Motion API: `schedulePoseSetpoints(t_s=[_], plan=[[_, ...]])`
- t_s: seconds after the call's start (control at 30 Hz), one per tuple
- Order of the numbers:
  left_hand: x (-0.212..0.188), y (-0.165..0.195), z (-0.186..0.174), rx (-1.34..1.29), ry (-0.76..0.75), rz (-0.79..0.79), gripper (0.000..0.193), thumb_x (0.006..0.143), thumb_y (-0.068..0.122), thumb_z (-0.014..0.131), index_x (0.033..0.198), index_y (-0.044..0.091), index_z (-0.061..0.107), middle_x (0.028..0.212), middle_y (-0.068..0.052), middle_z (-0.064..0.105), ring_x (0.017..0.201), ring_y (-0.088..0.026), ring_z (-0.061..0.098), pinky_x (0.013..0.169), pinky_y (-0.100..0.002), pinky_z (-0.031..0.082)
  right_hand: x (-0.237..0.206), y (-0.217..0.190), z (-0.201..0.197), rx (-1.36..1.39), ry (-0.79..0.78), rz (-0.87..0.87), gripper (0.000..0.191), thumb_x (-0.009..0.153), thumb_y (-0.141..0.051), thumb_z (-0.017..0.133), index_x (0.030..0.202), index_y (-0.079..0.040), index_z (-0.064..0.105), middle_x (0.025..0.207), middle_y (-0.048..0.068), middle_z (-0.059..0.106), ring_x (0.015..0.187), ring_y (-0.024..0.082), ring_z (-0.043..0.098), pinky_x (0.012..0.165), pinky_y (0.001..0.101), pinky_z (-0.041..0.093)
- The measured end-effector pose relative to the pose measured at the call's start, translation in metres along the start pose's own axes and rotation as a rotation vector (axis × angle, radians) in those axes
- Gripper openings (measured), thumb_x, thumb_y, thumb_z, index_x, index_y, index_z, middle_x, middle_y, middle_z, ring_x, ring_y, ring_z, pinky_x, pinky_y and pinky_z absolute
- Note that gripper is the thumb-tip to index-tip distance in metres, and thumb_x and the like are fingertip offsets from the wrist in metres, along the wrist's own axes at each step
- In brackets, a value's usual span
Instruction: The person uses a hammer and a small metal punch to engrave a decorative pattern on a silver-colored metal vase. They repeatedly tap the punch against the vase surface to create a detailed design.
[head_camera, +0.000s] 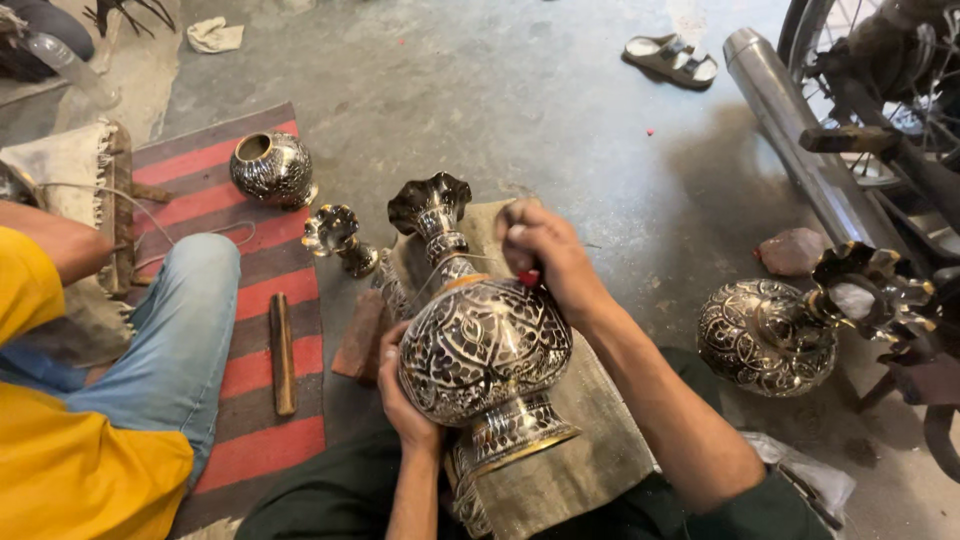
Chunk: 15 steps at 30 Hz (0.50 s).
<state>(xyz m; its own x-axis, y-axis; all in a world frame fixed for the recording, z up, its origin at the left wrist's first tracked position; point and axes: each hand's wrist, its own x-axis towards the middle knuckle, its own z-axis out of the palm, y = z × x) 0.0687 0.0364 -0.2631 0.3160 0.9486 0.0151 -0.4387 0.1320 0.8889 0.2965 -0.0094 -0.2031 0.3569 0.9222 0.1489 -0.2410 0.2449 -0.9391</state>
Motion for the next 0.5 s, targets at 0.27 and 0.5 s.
schedulePoseSetpoints(t_s=[0.27, 0.5], plan=[[-0.001, 0.017, 0.004, 0.213, -0.126, 0.124, 0.045, 0.104, 0.027, 0.034, 0.124, -0.001, 0.063, 0.117, -0.010, 0.067, 0.108, -0.018, 0.063, 0.096, -0.032, 0.050, -0.017, 0.017, -0.013, -0.051, 0.063, -0.062, 0.011, 0.097, -0.012, 0.049, 0.095, -0.004, 0.056, 0.075, -0.005, 0.040, 0.067, 0.006, 0.037, 0.059, 0.0225, 0.032], [-0.005, 0.045, 0.016, 0.453, -0.144, 0.165, 0.038, 0.103, 0.021, 0.040, 0.120, -0.001, 0.066, 0.117, -0.009, 0.069, 0.110, -0.018, 0.063, 0.100, -0.031, 0.048, -0.021, 0.030, -0.016, -0.050, 0.252, -0.093, 0.013, 0.099, -0.009, 0.053, 0.101, -0.001, 0.062, 0.075, -0.001, 0.051, 0.065, 0.007, 0.046, 0.060, 0.0221, 0.040]])
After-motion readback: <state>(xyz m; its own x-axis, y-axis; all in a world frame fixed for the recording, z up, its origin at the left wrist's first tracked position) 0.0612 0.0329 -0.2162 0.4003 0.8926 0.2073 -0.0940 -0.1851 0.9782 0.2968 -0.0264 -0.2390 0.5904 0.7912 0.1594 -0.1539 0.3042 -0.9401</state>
